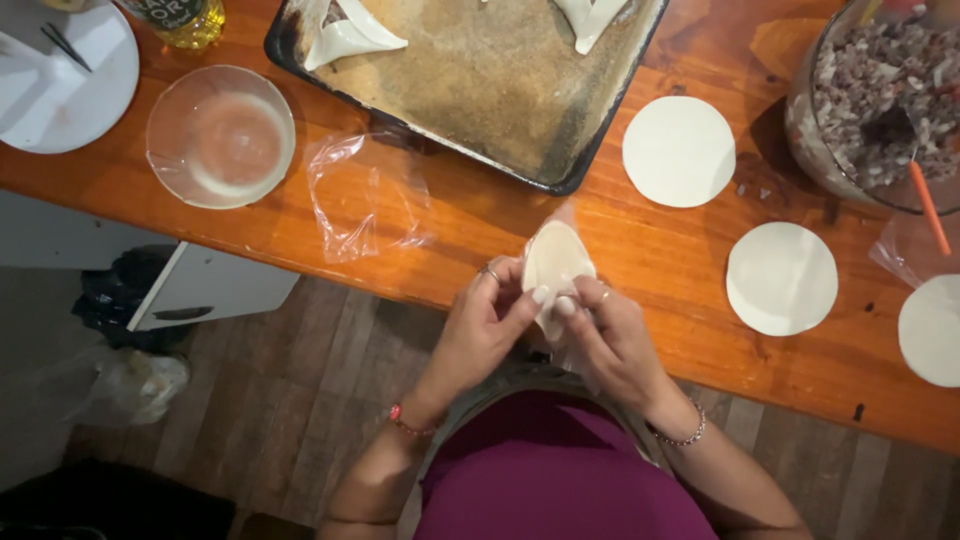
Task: The person prepares triangular pastries by placing a meat filling onto round dough wrappers, folding them into a triangle shape, and sealing the edges. The finished pastries are placed on a baking sheet.
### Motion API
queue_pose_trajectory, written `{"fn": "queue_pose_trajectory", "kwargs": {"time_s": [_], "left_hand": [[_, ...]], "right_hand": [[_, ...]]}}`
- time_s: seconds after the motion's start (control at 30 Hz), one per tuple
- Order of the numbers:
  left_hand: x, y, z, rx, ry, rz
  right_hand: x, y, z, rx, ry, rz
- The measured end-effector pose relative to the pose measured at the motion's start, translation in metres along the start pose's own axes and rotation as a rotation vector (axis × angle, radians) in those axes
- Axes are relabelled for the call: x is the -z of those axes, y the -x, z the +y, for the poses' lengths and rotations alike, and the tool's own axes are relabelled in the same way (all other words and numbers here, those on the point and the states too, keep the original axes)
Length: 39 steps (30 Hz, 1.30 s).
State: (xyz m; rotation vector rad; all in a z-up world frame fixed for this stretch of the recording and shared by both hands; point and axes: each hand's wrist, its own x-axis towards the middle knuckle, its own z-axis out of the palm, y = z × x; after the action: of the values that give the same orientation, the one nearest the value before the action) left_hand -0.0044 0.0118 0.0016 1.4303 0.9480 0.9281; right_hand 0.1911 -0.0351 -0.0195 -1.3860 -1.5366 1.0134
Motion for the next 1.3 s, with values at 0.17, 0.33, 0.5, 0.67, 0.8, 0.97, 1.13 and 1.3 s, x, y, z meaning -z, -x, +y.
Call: {"fn": "queue_pose_trajectory", "kwargs": {"time_s": [0.17,0.33,0.5,0.67,0.8,0.97,1.13,1.3], "left_hand": [[0.007,0.001,-0.024,0.033,0.082,0.047],[0.024,0.008,-0.045,0.058,0.226,0.124],[0.029,-0.001,0.046,-0.164,-0.165,0.196],[-0.024,-0.013,0.012,-0.753,-0.864,0.075],[-0.073,-0.022,-0.009,-0.837,-0.916,0.062],[-0.079,-0.019,-0.009,-0.625,-1.02,0.022],[-0.084,-0.018,-0.029,-0.56,-0.913,-0.042],[-0.077,-0.02,-0.015,-0.455,-0.773,-0.062]], "right_hand": [[0.017,-0.004,-0.008,0.087,-0.069,0.2],[0.062,0.0,-0.015,-0.142,-0.441,0.53],[0.098,0.012,-0.044,-0.129,-0.291,1.065],[0.121,0.056,-0.001,0.245,-0.108,1.025],[0.123,0.087,0.014,0.31,0.155,0.943],[0.102,0.089,-0.011,0.084,0.218,0.818],[0.091,0.061,-0.016,-0.13,0.368,0.387],[0.072,0.04,0.002,-0.004,0.869,0.149]]}}
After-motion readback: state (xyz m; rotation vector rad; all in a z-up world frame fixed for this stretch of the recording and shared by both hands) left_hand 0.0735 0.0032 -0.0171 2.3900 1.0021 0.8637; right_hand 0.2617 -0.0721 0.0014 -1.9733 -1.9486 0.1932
